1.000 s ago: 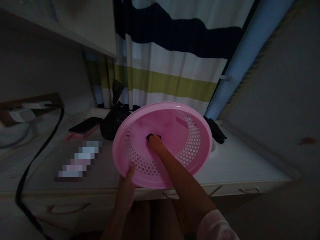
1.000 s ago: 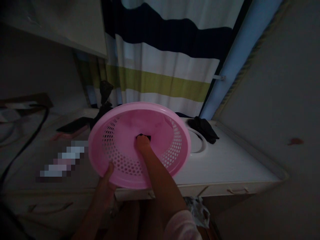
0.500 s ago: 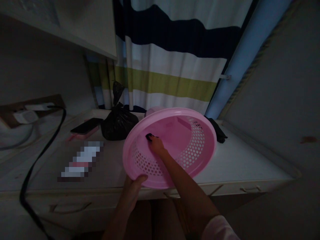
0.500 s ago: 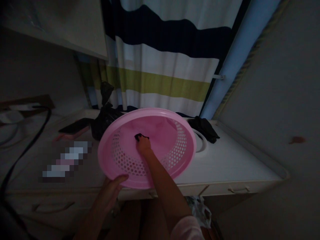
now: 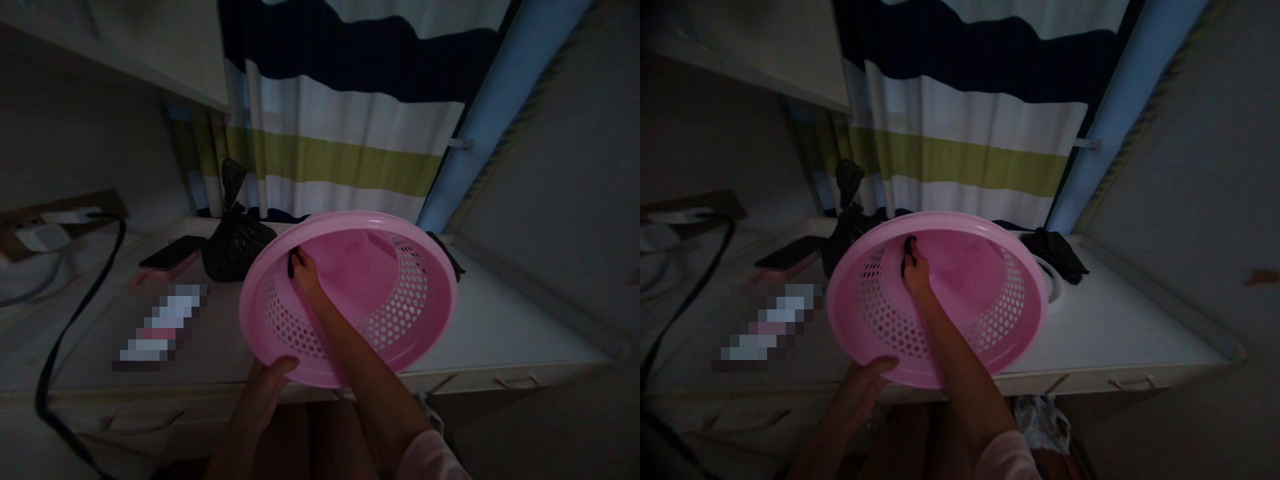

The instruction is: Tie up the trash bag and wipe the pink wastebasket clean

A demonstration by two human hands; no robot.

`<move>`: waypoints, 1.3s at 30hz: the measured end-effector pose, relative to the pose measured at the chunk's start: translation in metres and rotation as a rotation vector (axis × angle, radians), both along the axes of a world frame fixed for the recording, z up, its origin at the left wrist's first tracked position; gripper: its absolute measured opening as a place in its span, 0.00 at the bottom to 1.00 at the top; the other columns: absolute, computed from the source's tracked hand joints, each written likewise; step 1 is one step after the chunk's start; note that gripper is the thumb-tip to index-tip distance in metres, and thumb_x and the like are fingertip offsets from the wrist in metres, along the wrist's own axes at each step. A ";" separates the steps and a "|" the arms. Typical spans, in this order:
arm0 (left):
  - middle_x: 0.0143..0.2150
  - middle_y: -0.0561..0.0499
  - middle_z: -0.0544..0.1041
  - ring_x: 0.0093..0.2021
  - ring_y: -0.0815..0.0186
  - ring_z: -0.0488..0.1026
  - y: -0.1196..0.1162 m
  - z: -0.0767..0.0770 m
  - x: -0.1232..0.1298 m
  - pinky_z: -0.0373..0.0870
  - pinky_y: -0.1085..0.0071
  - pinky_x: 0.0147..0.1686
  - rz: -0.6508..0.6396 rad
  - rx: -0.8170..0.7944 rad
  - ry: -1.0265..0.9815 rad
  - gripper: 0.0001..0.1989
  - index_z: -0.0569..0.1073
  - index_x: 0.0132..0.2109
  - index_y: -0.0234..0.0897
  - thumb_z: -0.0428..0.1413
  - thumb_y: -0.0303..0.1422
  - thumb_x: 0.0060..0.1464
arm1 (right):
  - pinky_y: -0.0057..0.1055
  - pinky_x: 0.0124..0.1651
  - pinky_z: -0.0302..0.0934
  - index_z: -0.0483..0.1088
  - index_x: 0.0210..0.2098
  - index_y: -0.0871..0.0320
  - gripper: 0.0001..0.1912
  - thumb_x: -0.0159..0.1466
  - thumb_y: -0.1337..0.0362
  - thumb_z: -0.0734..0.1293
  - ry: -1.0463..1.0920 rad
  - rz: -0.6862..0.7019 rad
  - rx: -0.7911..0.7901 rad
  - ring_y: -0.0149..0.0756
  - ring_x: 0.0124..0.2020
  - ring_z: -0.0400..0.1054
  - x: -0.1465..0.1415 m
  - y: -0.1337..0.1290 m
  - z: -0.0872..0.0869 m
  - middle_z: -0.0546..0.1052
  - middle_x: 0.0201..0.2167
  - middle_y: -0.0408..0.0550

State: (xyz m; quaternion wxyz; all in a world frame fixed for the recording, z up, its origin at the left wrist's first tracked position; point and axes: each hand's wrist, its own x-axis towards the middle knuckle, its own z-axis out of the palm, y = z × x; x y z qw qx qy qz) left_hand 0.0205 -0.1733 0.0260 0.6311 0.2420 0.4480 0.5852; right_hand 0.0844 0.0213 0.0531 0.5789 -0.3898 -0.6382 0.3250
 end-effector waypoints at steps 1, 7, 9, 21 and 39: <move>0.43 0.44 0.76 0.44 0.58 0.72 0.000 0.000 0.000 0.68 0.64 0.44 0.008 -0.004 -0.007 0.28 0.68 0.49 0.35 0.58 0.24 0.35 | 0.37 0.59 0.50 0.62 0.54 0.60 0.23 0.60 0.66 0.54 0.046 0.005 0.013 0.34 0.56 0.58 -0.002 -0.003 0.003 0.70 0.50 0.46; 0.43 0.45 0.76 0.42 0.58 0.73 0.003 -0.004 0.002 0.69 0.62 0.43 0.022 -0.044 -0.020 0.30 0.67 0.50 0.35 0.58 0.23 0.33 | 0.38 0.59 0.50 0.62 0.53 0.59 0.22 0.61 0.61 0.56 0.200 0.054 0.089 0.35 0.56 0.58 -0.004 -0.051 0.016 0.69 0.52 0.46; 0.43 0.45 0.76 0.41 0.58 0.74 0.004 -0.005 0.003 0.69 0.62 0.43 0.036 -0.043 -0.028 0.32 0.65 0.51 0.36 0.58 0.22 0.33 | 0.38 0.59 0.49 0.60 0.56 0.58 0.24 0.61 0.61 0.57 0.212 0.090 0.103 0.34 0.56 0.59 -0.003 -0.069 0.020 0.68 0.53 0.46; 0.37 0.49 0.77 0.40 0.60 0.74 0.003 0.004 0.005 0.69 0.65 0.43 0.056 -0.027 -0.043 0.29 0.67 0.48 0.36 0.58 0.23 0.33 | 0.40 0.60 0.49 0.55 0.58 0.59 0.24 0.62 0.66 0.54 0.080 -0.027 0.129 0.34 0.59 0.54 -0.014 -0.057 0.033 0.66 0.54 0.49; 0.44 0.45 0.76 0.45 0.58 0.72 0.001 -0.001 0.002 0.68 0.64 0.45 0.017 -0.019 -0.059 0.29 0.66 0.50 0.37 0.57 0.23 0.36 | 0.31 0.56 0.54 0.55 0.58 0.68 0.26 0.59 0.77 0.53 -0.941 -0.214 -0.093 0.36 0.55 0.60 0.016 -0.014 -0.009 0.62 0.57 0.60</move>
